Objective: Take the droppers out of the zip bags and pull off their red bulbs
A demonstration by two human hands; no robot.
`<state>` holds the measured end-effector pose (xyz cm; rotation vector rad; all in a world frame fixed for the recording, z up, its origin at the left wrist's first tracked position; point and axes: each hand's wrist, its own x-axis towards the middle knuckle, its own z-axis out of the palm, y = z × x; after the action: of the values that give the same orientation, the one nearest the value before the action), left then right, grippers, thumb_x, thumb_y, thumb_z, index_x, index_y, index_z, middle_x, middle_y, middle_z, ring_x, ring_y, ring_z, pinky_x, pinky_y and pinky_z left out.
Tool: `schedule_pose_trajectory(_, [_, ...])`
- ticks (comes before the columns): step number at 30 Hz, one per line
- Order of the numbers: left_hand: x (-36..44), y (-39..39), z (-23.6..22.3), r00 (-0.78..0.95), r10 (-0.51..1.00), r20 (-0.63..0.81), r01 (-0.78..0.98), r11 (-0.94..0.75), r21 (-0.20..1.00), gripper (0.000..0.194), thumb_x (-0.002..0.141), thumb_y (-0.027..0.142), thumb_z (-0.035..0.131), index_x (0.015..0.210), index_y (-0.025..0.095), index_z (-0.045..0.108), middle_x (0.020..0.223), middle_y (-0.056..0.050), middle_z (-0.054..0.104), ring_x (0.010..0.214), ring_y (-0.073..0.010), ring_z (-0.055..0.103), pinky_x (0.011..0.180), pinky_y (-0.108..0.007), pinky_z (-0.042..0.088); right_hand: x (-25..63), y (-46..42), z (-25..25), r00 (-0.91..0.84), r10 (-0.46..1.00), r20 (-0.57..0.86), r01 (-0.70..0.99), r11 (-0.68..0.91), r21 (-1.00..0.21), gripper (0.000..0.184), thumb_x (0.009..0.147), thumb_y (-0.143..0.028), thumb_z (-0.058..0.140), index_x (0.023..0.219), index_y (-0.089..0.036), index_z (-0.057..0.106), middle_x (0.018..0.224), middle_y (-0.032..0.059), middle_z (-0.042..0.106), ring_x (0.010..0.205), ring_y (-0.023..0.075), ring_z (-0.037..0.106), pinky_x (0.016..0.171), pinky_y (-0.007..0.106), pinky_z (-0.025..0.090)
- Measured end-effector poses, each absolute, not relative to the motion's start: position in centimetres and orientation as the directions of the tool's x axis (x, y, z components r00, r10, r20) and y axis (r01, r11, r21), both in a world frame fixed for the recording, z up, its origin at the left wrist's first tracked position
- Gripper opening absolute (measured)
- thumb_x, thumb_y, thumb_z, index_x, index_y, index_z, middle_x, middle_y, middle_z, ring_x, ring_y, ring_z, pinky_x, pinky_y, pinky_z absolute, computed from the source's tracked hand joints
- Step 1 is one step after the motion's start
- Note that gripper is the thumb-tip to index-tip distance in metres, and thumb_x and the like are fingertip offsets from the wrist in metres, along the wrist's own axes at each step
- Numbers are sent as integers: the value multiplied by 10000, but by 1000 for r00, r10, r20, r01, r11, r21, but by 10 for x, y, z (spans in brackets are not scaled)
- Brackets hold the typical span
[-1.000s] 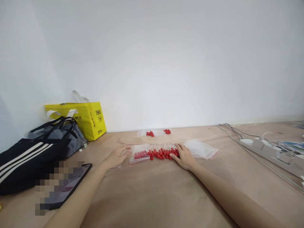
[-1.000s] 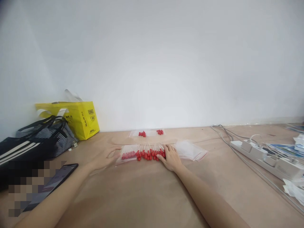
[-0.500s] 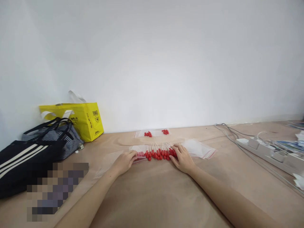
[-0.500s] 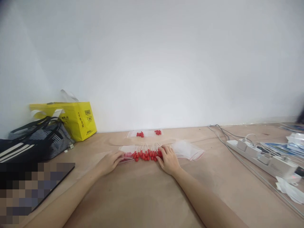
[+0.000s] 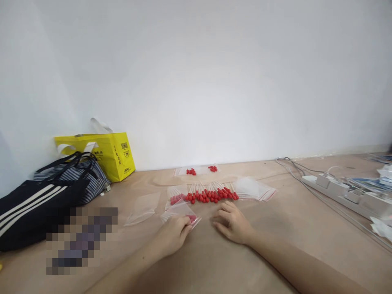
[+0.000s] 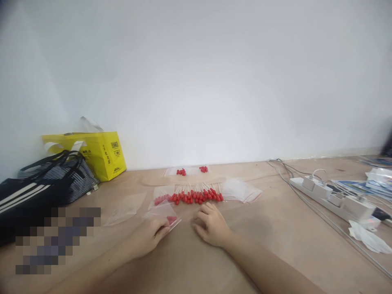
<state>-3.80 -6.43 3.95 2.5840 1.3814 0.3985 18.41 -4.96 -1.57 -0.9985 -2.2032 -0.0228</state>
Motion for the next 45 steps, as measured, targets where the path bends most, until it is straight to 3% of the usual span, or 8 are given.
schedule_pose_trajectory(5, [-11,-46,35,527,848,61,730,-489,478,221,705,191,422,515,164,531,498,25,510,492,-110,432,471,-227,280,175,-54,-12,-463,675,575,639,703,-312,166,712,-194,554,877,-202,575,790,28,565,782,172,467,687,298,363])
schedule_pose_trajectory(12, [-3,-30,27,510,859,38,689,-435,580,153,617,180,493,489,140,565,424,47,462,439,-81,389,433,-203,244,173,-45,-18,-459,623,633,625,733,-268,310,714,-132,532,1005,-231,571,820,33,551,770,164,459,669,290,350])
schedule_pose_trajectory(20, [-6,-26,12,443,896,-5,646,-315,696,189,582,301,587,530,122,617,423,44,490,414,-77,391,413,-198,258,167,-41,-19,-457,502,735,580,794,-183,134,728,-126,532,750,-217,626,728,17,526,688,136,421,607,271,302])
schedule_pose_trajectory(33, [-7,-25,10,420,906,-44,605,-244,758,201,489,309,687,511,126,608,408,60,462,405,-62,354,397,-193,213,166,-39,-18,-500,470,728,548,822,-155,116,733,-132,532,637,-182,571,690,12,523,680,129,405,611,258,294])
schedule_pose_trajectory(45, [-4,-29,17,471,880,-54,571,-258,780,240,632,313,522,462,160,452,414,62,419,407,-66,351,412,-189,247,165,-38,-17,-572,431,698,575,818,-34,103,784,-167,486,698,-172,543,658,4,558,672,128,400,622,271,273])
